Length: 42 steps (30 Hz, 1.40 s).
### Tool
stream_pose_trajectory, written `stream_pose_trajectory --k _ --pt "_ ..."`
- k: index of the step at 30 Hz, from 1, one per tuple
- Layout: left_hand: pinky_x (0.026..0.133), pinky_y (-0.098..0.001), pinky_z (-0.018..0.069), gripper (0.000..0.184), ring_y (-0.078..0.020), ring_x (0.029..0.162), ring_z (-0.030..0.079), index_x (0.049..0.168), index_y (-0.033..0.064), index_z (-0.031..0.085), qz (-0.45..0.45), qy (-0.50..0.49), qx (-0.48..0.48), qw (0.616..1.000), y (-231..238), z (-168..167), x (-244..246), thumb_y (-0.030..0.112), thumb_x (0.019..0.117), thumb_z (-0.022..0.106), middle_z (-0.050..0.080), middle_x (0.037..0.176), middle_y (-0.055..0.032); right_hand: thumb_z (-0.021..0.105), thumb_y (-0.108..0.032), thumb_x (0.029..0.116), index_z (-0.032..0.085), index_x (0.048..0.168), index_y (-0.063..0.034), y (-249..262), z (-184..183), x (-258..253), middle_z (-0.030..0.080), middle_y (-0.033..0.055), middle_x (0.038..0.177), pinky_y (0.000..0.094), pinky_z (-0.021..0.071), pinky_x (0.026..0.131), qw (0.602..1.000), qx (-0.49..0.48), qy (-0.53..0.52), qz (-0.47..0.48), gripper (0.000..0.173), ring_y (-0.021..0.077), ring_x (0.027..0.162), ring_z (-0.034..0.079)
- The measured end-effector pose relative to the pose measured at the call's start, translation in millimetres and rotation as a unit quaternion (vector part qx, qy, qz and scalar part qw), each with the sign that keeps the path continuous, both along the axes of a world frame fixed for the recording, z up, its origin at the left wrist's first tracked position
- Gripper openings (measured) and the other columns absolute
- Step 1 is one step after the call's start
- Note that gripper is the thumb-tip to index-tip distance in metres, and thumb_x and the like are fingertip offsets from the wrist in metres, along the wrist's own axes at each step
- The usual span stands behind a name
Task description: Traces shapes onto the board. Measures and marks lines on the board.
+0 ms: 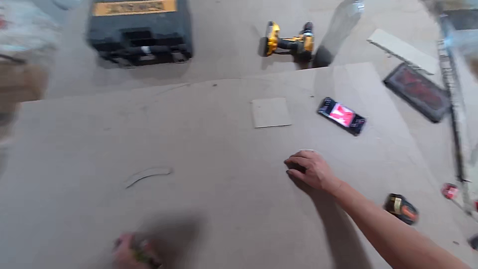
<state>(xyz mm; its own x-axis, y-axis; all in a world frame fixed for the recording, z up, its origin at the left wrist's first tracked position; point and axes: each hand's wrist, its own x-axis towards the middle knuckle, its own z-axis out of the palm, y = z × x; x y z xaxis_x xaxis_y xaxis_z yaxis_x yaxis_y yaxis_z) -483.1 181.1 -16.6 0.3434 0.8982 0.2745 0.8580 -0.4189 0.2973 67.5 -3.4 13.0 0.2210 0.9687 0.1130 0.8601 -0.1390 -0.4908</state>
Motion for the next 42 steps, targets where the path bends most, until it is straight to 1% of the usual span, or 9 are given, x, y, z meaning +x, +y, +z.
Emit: stream_pose_trajectory --k 6,11,16,20,26,30,36,40,42 --pt "0.124 -0.0516 0.0304 0.054 -0.036 0.15 0.037 0.146 0.0014 0.052 0.089 0.015 -0.054 0.994 0 7 2 0.037 0.1063 0.042 0.045 0.157 -0.0202 0.067 -0.046 0.0936 0.077 0.112 -0.0307 108 -13 -131 0.072 -0.0096 0.109 0.0379 0.0522 0.085 0.999 0.034 0.0 0.039 0.026 0.01 0.099 0.065" --pt "0.122 -0.0553 0.0319 0.051 -0.0415 0.146 0.041 0.138 0.0004 0.06 0.044 -0.047 -0.029 0.997 2 7 -7 0.036 0.1021 0.052 0.05 0.151 -0.0256 0.068 -0.043 0.0946 0.076 0.113 -0.0286 214 -11 -254 0.072 -0.0076 0.11 0.0387 0.052 0.087 0.997 0.024 0.026 0.064 0.025 0.0122 0.101 0.065" --pt "0.125 -0.0586 0.025 0.049 -0.034 0.149 0.04 0.137 0.0056 0.06 -0.013 -0.108 -0.074 0.991 3 13 -23 0.039 0.1017 0.053 0.053 0.151 -0.0193 0.068 -0.043 0.0955 0.077 0.112 -0.0268 283 -12 -332 0.072 -0.0062 0.107 0.0376 0.0504 0.086 0.996 0.032 0.029 0.072 0.025 0.0132 0.101 0.065" --pt "0.126 -0.0551 0.0268 0.043 -0.0281 0.149 0.041 0.138 0.0103 0.056 -0.07 -0.2 -0.127 0.969 11 14 -44 0.036 0.1036 0.053 0.053 0.152 -0.0135 0.069 -0.043 0.0955 0.077 0.112 -0.025 291 -12 -346 0.072 -0.0061 0.107 0.037 0.0505 0.086 0.997 0.041 0.019 0.055 0.026 0.0128 0.1 0.065" --pt "0.12 -0.0485 0.0411 0.035 -0.0268 0.141 0.051 0.134 0.0077 0.061 -0.119 -0.277 -0.16 0.94 60 19 -56 0.025 0.1056 0.05 0.061 0.144 -0.0123 0.069 -0.043 0.0953 0.077 0.113 -0.0278 274 -13 -338 0.072 -0.0083 0.108 0.0353 0.0506 0.086 0.998 0.041 0.007 0.039 0.025 0.0104 0.099 0.064" --pt "0.116 -0.0464 0.0468 0.033 -0.0251 0.135 0.058 0.13 0.0101 0.066 -0.167 -0.241 -0.132 0.947 104 15 -36 0.022 0.1053 0.048 0.067 0.135 -0.0085 0.07 -0.043 0.0947 0.078 0.112 -0.028 275 -15 -339 0.072 -0.0086 0.106 0.0342 0.0497 0.085 0.998 0.051 0.004 0.042 0.024 0.0096 0.098 0.064" --pt "0.118 -0.0431 0.0438 0.037 -0.022 0.142 0.05 0.134 0.0129 0.065 -0.194 -0.171 -0.116 0.959 150 11 -8 0.017 0.1028 0.047 0.064 0.142 -0.0018 0.071 -0.041 0.0946 0.078 0.114 -0.0281 273 -15 -338 0.072 -0.0093 0.107 0.0334 0.0489 0.086 0.998 0.05 0.016 0.043 0.024 0.0089 0.099 0.063" --pt "0.101 -0.034 0.0573 0.038 -0.0117 0.123 0.064 0.138 0.0152 0.063 -0.114 -0.295 -0.213 0.925 166 29 -2 0.029 0.1073 0.045 0.069 0.133 0.0035 0.071 -0.04 0.0943 0.078 0.113 -0.0277 274 -17 -337 0.072 -0.0087 0.106 0.0339 0.0501 0.086 0.997 0.06 0.018 0.044 0.023 0.0093 0.099 0.064" --pt "0.093 -0.0325 0.0592 0.039 -0.0116 0.11 0.07 0.14 0.0103 0.061 -0.113 -0.34 -0.241 0.902 176 35 0 0.029 0.108 0.047 0.074 0.122 0.0017 0.071 -0.04 0.0946 0.078 0.112 -0.027 274 -17 -338 0.072 -0.0081 0.106 0.0338 0.0503 0.086 0.997 0.064 0.018 0.043 0.023 0.0098 0.098 0.064"
